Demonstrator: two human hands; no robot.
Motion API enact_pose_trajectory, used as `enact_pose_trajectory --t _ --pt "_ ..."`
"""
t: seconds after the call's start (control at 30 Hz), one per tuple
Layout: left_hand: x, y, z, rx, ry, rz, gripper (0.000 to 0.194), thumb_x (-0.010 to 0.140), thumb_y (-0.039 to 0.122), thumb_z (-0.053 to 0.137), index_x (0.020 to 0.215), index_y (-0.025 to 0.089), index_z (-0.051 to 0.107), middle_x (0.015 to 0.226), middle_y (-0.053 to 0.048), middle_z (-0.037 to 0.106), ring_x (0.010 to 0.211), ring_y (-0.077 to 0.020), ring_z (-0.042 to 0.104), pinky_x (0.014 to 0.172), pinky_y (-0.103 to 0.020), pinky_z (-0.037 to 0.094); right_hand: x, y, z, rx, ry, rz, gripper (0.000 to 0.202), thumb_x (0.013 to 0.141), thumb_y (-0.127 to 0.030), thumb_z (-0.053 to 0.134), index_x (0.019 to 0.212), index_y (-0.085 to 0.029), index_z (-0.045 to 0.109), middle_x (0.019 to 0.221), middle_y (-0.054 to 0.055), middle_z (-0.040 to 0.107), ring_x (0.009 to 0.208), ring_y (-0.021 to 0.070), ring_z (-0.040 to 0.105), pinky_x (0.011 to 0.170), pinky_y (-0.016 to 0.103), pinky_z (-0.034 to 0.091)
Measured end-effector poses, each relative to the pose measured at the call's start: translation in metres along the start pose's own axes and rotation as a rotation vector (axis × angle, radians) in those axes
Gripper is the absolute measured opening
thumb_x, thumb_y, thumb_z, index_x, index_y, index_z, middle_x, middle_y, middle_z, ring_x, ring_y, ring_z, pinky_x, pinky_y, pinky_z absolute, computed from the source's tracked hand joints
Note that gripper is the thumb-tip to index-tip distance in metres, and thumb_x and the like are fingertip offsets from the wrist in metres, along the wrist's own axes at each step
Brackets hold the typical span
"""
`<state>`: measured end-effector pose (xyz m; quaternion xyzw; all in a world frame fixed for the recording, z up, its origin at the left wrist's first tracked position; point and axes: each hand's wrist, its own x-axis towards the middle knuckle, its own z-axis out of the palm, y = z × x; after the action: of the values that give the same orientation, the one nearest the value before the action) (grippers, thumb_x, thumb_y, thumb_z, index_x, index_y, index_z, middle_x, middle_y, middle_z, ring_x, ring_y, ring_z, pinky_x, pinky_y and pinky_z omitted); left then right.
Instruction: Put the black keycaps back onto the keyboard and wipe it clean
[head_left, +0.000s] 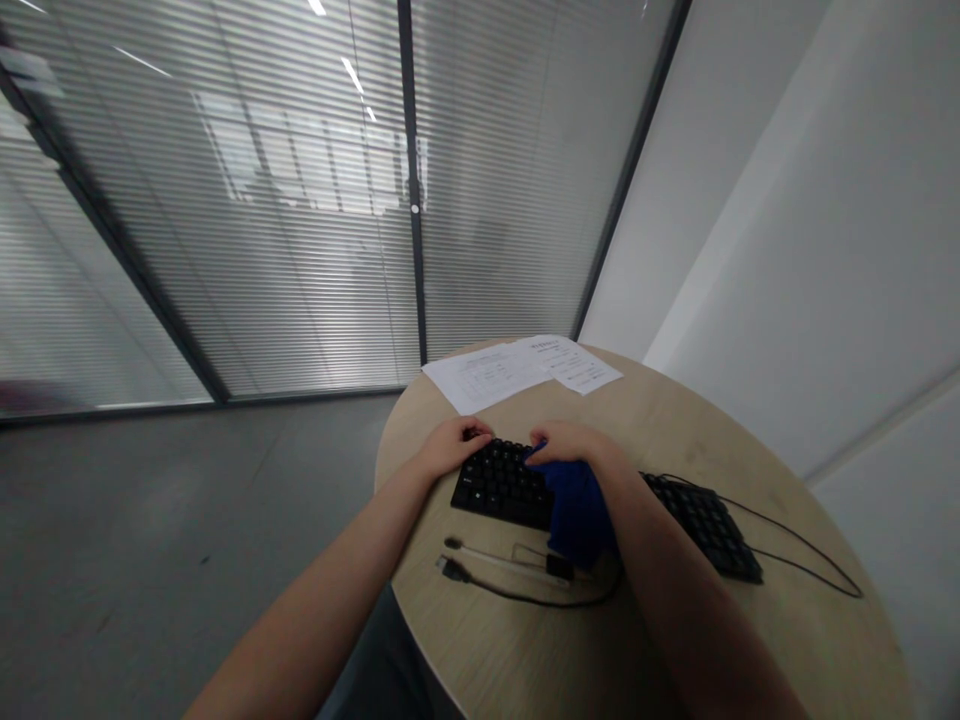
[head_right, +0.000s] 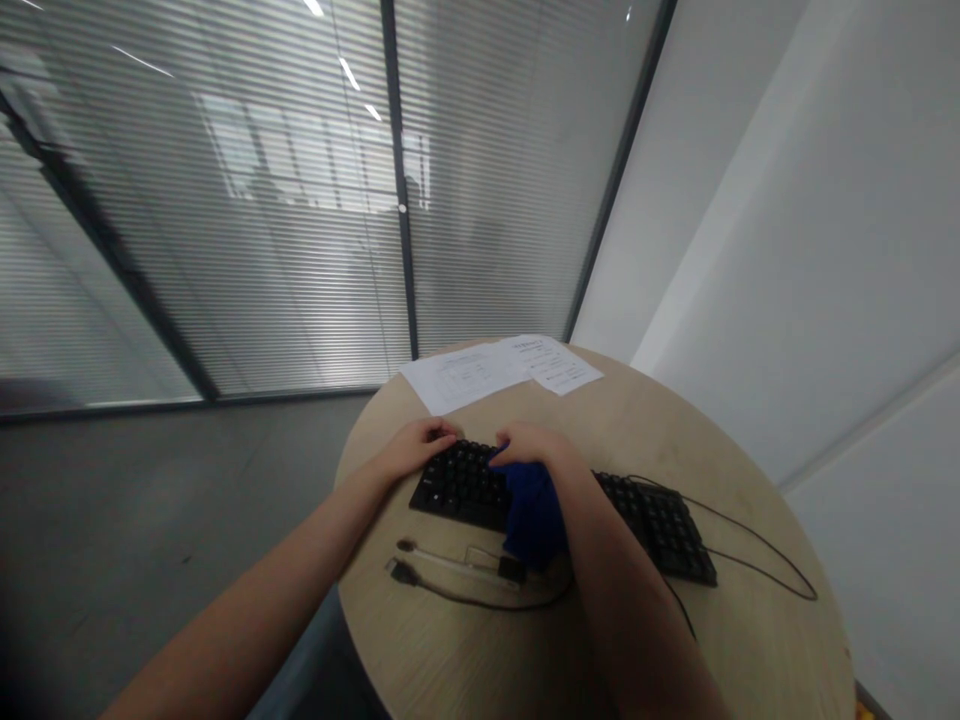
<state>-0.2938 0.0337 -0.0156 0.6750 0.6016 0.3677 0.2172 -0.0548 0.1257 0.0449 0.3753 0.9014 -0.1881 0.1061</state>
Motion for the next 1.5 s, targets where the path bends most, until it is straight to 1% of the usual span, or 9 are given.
enact_pose_trajectory --t 0.17,0.3,0.53,0.7,0.87,1.07,1.23,1.4,1.5 --pt "-0.0015 0.0023 -0.0002 0.003 -0.005 0.01 0.031 0.083 0.048 0.065 0.096 0.022 0.077 0.097 -0.004 0.079 0.09 -0.0234 0.071 0.083 -0.034 0.054 -0.002 -0.0023 -0.0017 -0.018 0.028 0.02 0.026 0.089 -0.043 0.069 0.093 -0.018 0.071 0.089 0.003 0.071 0.08 0.0183 0.06 0.062 0.026 0.036" --pt "-0.0014 0.0028 -0.0006 0.0 -0.006 0.017 0.03 0.084 0.047 0.065 0.096 0.022 0.077 0.098 -0.004 0.079 0.092 -0.0235 0.072 0.085 -0.034 0.054 -0.003 -0.0033 -0.0029 -0.019 0.019 0.011 0.025 0.086 -0.043 0.073 0.093 -0.018 0.071 0.089 0.002 0.071 0.079 0.0175 0.06 0.062 0.025 0.036" --pt "-0.0015 0.0036 -0.0004 0.005 -0.013 0.008 0.031 0.084 0.047 0.064 0.096 0.022 0.076 0.096 -0.004 0.08 0.088 -0.0231 0.071 0.082 -0.034 0.054 -0.0011 -0.0014 -0.001 -0.016 0.015 0.007 0.025 0.09 -0.042 0.068 0.091 -0.017 0.07 0.09 0.003 0.071 0.081 0.0175 0.06 0.062 0.025 0.035" --pt "-0.0017 0.0024 -0.0002 0.013 -0.001 0.01 0.03 0.083 0.047 0.064 0.095 0.022 0.076 0.098 -0.004 0.079 0.09 -0.0239 0.071 0.084 -0.035 0.054 -0.0015 0.0003 -0.0006 -0.015 0.009 0.0 0.025 0.085 -0.042 0.074 0.093 -0.019 0.071 0.089 0.002 0.072 0.081 0.0179 0.061 0.063 0.025 0.036" --pt "-0.0008 0.0013 -0.0001 0.007 -0.006 0.017 0.029 0.083 0.046 0.064 0.095 0.022 0.077 0.096 -0.004 0.079 0.089 -0.0235 0.071 0.082 -0.034 0.054 -0.0033 -0.0027 -0.0015 -0.013 0.026 0.018 0.025 0.089 -0.043 0.068 0.093 -0.018 0.071 0.09 0.003 0.072 0.081 0.0185 0.062 0.063 0.026 0.038" --pt "-0.0008 0.002 -0.0003 0.003 -0.016 0.022 0.029 0.084 0.045 0.063 0.095 0.023 0.077 0.098 -0.004 0.079 0.091 -0.0235 0.071 0.085 -0.035 0.053 -0.0053 -0.0046 -0.0026 -0.022 0.012 0.008 0.024 0.086 -0.042 0.072 0.092 -0.019 0.07 0.089 0.003 0.072 0.081 0.0179 0.061 0.062 0.025 0.037" --pt "-0.001 0.0038 -0.0008 0.015 -0.012 0.023 0.03 0.083 0.047 0.063 0.095 0.023 0.077 0.096 -0.004 0.079 0.09 -0.0235 0.071 0.085 -0.035 0.053 -0.0051 -0.0043 -0.0018 -0.038 0.023 0.015 0.024 0.09 -0.042 0.067 0.091 -0.018 0.07 0.09 0.004 0.072 0.082 0.019 0.061 0.062 0.026 0.036" --pt "-0.0006 0.0031 -0.0008 0.012 -0.009 0.023 0.029 0.083 0.046 0.064 0.094 0.023 0.077 0.096 -0.004 0.08 0.091 -0.0236 0.071 0.084 -0.034 0.054 -0.0048 -0.0025 -0.0013 -0.043 0.005 -0.02 0.022 0.086 -0.041 0.072 0.093 -0.021 0.07 0.091 0.002 0.072 0.084 0.0184 0.062 0.063 0.025 0.037" --pt "-0.0003 0.002 -0.0007 0.012 -0.012 0.02 0.029 0.083 0.046 0.064 0.095 0.023 0.077 0.097 -0.004 0.08 0.091 -0.0237 0.071 0.084 -0.034 0.054 -0.004 -0.003 -0.0009 -0.044 0.01 -0.009 0.024 0.086 -0.042 0.071 0.094 -0.02 0.071 0.092 0.003 0.073 0.082 0.0191 0.062 0.063 0.026 0.038"
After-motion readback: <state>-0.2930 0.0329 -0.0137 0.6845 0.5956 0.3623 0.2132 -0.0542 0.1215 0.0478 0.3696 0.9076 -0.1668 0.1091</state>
